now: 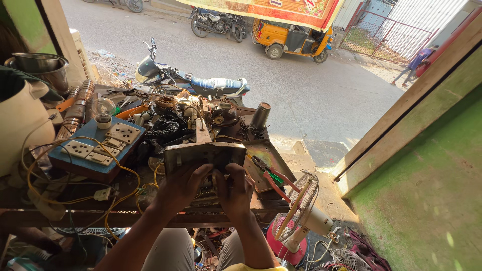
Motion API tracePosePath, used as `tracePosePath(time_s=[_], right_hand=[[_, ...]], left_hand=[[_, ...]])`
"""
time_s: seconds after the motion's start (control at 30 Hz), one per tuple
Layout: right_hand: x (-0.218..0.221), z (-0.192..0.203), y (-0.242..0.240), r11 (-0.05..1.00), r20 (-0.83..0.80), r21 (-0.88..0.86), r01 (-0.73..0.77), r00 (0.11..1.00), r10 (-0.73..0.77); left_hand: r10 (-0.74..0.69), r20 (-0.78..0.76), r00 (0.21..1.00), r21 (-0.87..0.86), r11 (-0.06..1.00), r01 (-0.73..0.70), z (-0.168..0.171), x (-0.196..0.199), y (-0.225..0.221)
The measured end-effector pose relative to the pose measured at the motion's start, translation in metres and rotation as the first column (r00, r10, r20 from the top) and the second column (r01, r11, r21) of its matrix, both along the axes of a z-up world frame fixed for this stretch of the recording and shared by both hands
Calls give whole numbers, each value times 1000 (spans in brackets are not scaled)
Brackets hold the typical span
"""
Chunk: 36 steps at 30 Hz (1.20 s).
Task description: The person repairs an electronic device by manipulating wires and components inside a metal casing. They use pliers and a screwdriver to adjust connections and secure parts within the device.
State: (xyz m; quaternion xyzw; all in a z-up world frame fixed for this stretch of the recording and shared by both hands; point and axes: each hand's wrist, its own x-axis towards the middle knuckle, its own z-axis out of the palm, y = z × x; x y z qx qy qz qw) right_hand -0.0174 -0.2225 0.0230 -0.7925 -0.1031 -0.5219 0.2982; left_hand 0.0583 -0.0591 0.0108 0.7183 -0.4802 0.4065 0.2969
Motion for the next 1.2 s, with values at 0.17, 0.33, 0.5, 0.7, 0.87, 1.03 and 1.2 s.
tracePosePath(time_s=[0.17, 0.33, 0.5, 0.7, 0.87, 1.03, 1.2], right_hand=[[-2, -10, -10, 995, -14, -93, -41, 999, 40], [2, -15, -9, 969, 84, -225, 103, 993, -86], [6, -2, -2, 929, 167, -260, 263, 960, -225], [-5, 25, -10, 836, 228, -458, 302, 949, -218], [-10, 38, -13, 852, 96, -477, 215, 977, -192], [-8, 38, -19, 919, 46, -386, 84, 996, -72], [-4, 36, -23, 940, 11, -340, -16, 1000, 21]], left_hand=[[15, 6, 1000, -51, 999, -15, -9, 2, -8], [-64, 131, 989, -155, 984, 85, -31, 14, -15], [-145, 141, 979, -181, 969, 169, -40, 21, -13], [-22, 29, 999, -131, 991, 25, -32, 10, -11], [44, 29, 999, -264, 964, -35, -27, 2, -22], [46, 38, 998, -270, 962, -34, -26, 0, -20], [12, 55, 998, -303, 953, 6, -20, -2, -19]])
